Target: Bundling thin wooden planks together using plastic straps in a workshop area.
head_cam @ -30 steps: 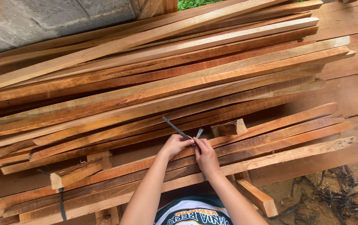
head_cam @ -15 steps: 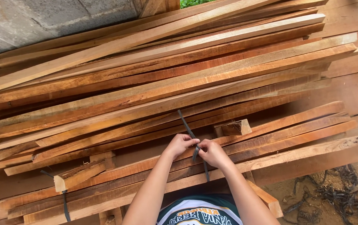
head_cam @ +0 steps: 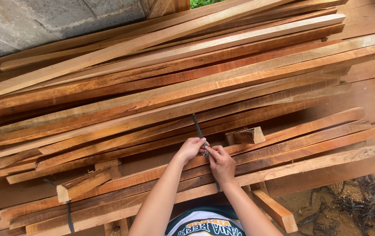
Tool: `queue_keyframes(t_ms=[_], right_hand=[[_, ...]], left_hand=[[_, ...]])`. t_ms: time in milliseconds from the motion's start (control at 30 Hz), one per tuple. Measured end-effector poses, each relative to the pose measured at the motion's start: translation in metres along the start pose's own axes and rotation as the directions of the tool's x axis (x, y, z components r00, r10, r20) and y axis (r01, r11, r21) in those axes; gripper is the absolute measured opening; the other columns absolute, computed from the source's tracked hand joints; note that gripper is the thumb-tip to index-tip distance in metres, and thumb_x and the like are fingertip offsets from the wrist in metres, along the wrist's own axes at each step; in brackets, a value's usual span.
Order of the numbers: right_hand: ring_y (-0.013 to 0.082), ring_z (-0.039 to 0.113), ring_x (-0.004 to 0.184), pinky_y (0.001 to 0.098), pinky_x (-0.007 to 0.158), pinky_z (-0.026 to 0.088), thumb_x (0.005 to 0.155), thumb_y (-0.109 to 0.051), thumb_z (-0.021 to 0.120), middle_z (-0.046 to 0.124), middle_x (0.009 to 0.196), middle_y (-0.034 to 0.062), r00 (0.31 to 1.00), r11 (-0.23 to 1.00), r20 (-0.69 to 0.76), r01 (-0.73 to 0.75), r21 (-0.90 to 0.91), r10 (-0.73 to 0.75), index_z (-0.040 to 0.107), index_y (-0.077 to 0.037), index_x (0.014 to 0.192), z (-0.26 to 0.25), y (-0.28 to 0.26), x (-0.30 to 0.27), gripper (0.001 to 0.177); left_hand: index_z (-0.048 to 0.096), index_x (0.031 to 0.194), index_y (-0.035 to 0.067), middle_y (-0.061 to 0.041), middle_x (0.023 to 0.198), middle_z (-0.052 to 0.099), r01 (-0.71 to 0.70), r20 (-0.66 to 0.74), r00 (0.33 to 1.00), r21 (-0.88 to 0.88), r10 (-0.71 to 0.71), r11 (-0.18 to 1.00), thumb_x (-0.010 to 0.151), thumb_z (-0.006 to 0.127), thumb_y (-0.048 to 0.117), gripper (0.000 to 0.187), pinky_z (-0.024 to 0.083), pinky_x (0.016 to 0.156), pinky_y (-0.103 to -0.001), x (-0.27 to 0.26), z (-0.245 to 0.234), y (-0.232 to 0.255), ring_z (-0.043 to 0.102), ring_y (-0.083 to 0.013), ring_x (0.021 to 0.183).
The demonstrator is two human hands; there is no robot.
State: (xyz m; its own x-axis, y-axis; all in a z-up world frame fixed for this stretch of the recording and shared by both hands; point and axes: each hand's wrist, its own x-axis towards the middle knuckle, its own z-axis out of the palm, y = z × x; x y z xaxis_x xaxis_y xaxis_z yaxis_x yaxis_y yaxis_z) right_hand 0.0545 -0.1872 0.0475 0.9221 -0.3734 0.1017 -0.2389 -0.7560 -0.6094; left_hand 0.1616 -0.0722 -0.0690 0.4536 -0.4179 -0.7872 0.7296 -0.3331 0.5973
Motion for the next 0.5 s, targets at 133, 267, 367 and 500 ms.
queue_keyframes(t_ms=[133, 267, 367, 500], right_hand=[[0.0235, 0.067, 0.098, 0.0382, 0.08, 0.052, 0.094, -0.024, 0.069, 0.066, 0.106, -0.0095, 1.0, 0.998, -0.008, -0.024, 0.052, 0.024, 0.079, -0.029, 0.097, 0.026, 0.01, 0.002, 0.013], [0.0134, 0.057, 0.119, 0.0342, 0.102, 0.03, 0.104, -0.026, 0.056, 0.072, 0.1, -0.0141, 0.97, 0.93, 0.082, -0.242, 0.276, 0.228, 0.07, -0.027, 0.081, 0.026, -0.004, 0.006, 0.026], [0.0162, 0.057, 0.122, 0.0378, 0.105, 0.027, 0.105, -0.025, 0.054, 0.074, 0.099, -0.0102, 0.966, 0.909, 0.129, -0.254, 0.329, 0.223, 0.065, -0.023, 0.078, 0.016, 0.001, 0.001, 0.029], [0.0176, 0.059, 0.122, 0.0404, 0.108, 0.025, 0.103, -0.022, 0.056, 0.075, 0.097, -0.0084, 0.983, 0.94, 0.143, -0.152, 0.306, 0.113, 0.063, -0.023, 0.075, -0.008, -0.004, -0.015, 0.029]], left_hand=[[0.075, 0.094, 0.015, 0.0, 0.082, 0.077, 0.054, -0.07, 0.996, 0.064, -0.049, 0.996, 0.102, 0.059, 0.042, 0.033, 0.058, 0.067, -0.02, 0.013, 0.002, -0.005, 0.075, -0.0077, 0.077], [0.077, 0.081, 0.015, 0.0, 0.057, 0.066, 0.037, -0.219, 0.975, 0.012, -0.033, 0.999, 0.102, 0.054, 0.039, 0.038, 0.046, 0.057, -0.021, 0.032, 0.012, -0.019, 0.067, -0.0103, 0.058], [0.079, 0.076, 0.023, 0.003, 0.059, 0.069, 0.045, -0.322, 0.947, 0.139, 0.002, 0.989, 0.098, 0.055, 0.044, 0.039, 0.046, 0.065, -0.024, 0.051, 0.02, -0.034, 0.069, -0.012, 0.069], [0.081, 0.074, 0.023, 0.006, 0.064, 0.074, 0.079, -0.424, 0.906, 0.197, 0.012, 0.977, 0.095, 0.057, 0.041, 0.036, 0.052, 0.077, -0.025, 0.036, 0.027, -0.026, 0.074, -0.0158, 0.082]])
